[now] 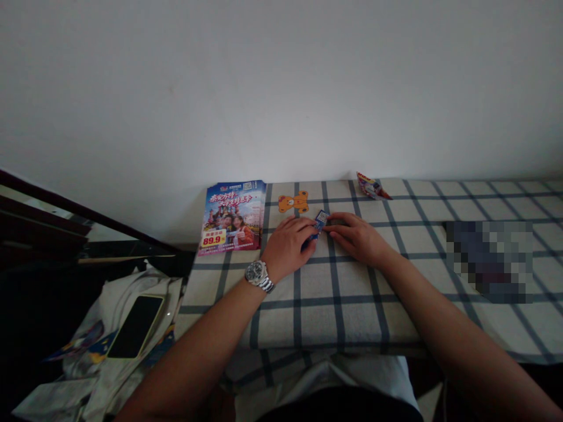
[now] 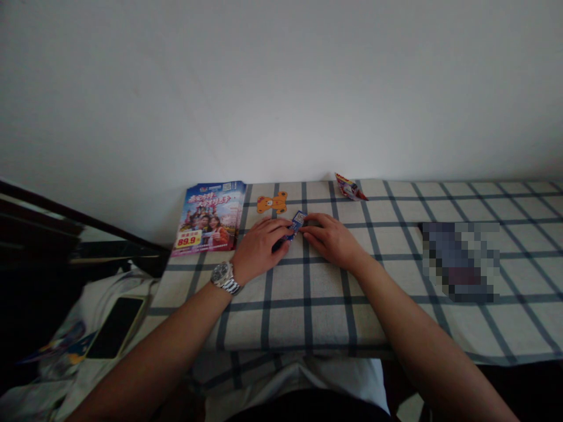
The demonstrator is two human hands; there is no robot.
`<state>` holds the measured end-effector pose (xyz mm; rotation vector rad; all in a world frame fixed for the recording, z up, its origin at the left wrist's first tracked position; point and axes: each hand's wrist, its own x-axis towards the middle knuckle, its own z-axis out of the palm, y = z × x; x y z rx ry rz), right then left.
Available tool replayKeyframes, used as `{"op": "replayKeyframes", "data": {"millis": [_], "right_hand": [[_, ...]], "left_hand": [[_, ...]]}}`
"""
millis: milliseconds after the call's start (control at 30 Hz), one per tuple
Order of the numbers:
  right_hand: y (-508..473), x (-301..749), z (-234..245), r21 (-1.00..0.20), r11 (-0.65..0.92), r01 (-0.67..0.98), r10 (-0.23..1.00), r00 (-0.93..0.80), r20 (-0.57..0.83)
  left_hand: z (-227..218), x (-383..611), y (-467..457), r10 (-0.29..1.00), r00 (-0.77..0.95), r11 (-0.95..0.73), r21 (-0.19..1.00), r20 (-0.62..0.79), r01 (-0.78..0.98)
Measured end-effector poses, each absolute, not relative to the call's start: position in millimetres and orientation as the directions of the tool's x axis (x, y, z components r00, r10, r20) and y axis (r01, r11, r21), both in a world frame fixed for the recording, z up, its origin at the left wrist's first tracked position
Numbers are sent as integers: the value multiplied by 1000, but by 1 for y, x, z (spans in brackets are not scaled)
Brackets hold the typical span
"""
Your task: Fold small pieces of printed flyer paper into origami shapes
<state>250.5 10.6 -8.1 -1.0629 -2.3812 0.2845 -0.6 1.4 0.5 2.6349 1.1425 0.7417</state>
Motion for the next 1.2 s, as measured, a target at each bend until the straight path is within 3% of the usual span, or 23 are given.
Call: {"op": "replayKeyframes", "data": {"millis": [300,1200], "right_hand": [[11,253,-11,-281,610,741,782,-505,367],[21,254,-15,-367,572,734,809,-429,402]], "left_hand": [[-3,-1,4,724,589,-689,393,358,609],[-4,-1,4,724,582,-690,403,370,601]]}}
